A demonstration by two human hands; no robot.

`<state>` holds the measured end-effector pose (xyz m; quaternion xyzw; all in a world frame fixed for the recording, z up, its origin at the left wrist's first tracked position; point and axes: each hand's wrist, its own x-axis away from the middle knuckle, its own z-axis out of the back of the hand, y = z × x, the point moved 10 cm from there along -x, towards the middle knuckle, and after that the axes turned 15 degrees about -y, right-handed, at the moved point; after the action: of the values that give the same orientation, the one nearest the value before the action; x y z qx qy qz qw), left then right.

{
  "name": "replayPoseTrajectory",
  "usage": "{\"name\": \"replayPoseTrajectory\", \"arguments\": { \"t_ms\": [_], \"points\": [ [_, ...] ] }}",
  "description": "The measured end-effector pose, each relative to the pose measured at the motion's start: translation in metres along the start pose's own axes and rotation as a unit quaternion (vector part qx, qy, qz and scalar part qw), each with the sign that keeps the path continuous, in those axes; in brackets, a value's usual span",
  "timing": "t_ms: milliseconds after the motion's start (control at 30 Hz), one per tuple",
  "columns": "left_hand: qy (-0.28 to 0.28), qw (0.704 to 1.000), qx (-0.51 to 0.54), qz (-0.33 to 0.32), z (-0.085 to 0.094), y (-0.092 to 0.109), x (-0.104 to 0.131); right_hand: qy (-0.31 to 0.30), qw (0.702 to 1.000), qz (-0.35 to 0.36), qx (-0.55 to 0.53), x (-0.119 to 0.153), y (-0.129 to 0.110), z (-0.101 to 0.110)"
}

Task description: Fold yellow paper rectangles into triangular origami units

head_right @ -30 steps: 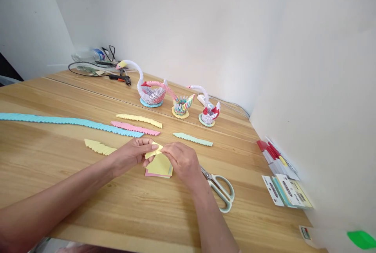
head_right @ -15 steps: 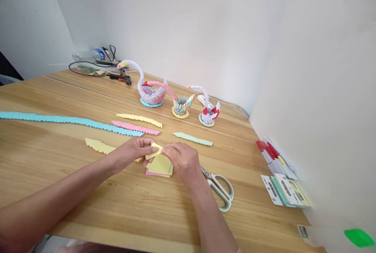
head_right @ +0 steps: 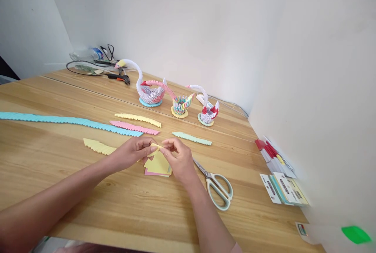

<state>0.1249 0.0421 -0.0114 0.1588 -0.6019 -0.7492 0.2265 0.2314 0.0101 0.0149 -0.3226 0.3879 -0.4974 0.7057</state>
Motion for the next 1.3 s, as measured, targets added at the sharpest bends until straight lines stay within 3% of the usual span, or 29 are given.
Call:
{"name": "replayPoseTrajectory", "arguments": {
  "t_ms": [133,367,500,700,833,933,1100,1300],
  "points": [
    [0.024,0.999,0.026,0.004,0.004,0.000,0.000,0.007,1.000,-0.022,-0.017,0.001,-0.001,0.000],
    [0.039,0.994,0.096,0.020,0.007,-0.003,0.001,-0.046,0.989,-0.039,-0.132,0.000,0.010,-0.004],
    [0.034,0.996,0.073,0.025,0.002,-0.008,-0.001,-0.051,0.994,-0.046,-0.084,0.000,0.011,-0.005],
    [0.026,0.996,0.066,0.063,-0.001,-0.019,-0.002,-0.007,0.999,-0.043,-0.028,0.000,0.009,0.003],
    [0.042,0.996,0.040,0.063,0.004,-0.017,0.000,-0.047,0.996,-0.055,-0.046,-0.002,0.012,-0.005],
    [0.013,0.998,0.042,0.055,-0.001,-0.014,0.000,-0.088,0.993,-0.073,-0.036,-0.002,0.013,-0.011],
    [-0.087,0.989,0.116,0.016,-0.013,-0.002,0.002,-0.042,0.992,-0.085,-0.085,0.000,0.017,0.002],
    [-0.064,0.992,0.105,0.009,-0.009,-0.003,0.001,-0.036,0.990,-0.088,-0.104,0.001,0.015,0.003]
  ]
}}
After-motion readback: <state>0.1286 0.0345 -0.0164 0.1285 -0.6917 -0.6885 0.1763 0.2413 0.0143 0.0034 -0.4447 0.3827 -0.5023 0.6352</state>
